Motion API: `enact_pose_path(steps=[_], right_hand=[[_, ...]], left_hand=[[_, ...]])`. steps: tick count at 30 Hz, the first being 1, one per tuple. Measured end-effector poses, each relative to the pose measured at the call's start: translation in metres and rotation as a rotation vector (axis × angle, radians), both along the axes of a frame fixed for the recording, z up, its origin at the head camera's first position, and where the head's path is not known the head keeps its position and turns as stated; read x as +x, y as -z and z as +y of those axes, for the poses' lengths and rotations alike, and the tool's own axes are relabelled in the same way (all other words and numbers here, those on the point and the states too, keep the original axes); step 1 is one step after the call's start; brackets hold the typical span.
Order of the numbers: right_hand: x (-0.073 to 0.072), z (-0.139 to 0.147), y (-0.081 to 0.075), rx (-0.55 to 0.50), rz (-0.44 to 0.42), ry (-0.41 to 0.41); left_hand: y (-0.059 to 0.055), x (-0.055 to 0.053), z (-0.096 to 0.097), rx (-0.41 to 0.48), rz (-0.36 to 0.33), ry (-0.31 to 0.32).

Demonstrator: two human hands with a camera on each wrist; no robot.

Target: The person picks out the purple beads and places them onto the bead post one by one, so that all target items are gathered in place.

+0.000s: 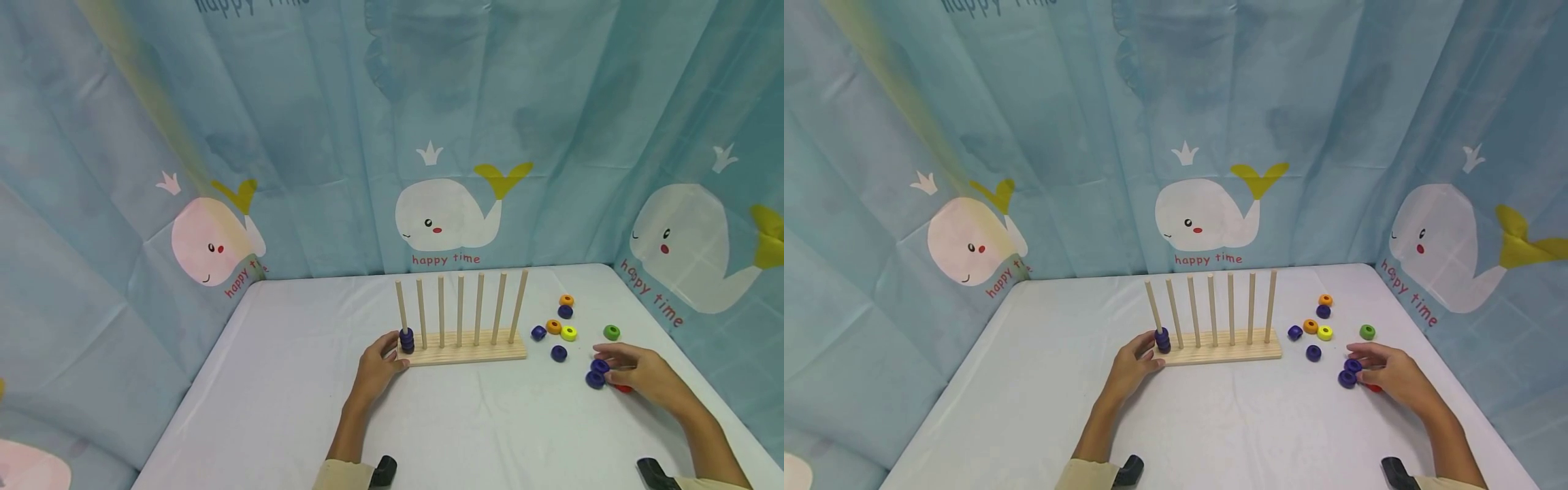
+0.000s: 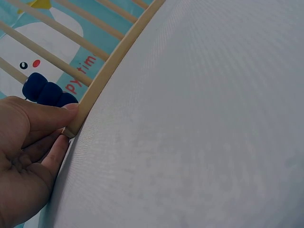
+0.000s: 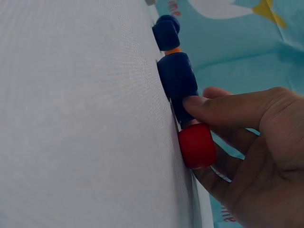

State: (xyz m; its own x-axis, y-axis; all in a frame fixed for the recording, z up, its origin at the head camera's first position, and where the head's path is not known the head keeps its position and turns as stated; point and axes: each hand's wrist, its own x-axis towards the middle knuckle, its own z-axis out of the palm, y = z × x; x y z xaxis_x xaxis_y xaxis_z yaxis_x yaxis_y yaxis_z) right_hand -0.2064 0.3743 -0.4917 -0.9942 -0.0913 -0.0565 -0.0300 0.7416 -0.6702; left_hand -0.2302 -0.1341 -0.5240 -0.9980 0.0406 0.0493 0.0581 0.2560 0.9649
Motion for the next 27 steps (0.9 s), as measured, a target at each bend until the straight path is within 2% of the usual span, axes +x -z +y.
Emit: enact_pose_path(steps=[15,22,27], right_hand=[[0.004,-0.003,-0.006,0.047,0.039,0.055],[0.004,-0.010,-0.016,0.038,0.051,0.093],[0.003,-0.016,-0.021,0.039,0.078,0.086]], left_hand=[[0.000,-0.001,0.001,0.007,0.004,-0.003],[0.001,-0.001,0.001,0.012,0.001,-0.001],[0.001,-0.002,0.000,0.013,-0.005,0.000]])
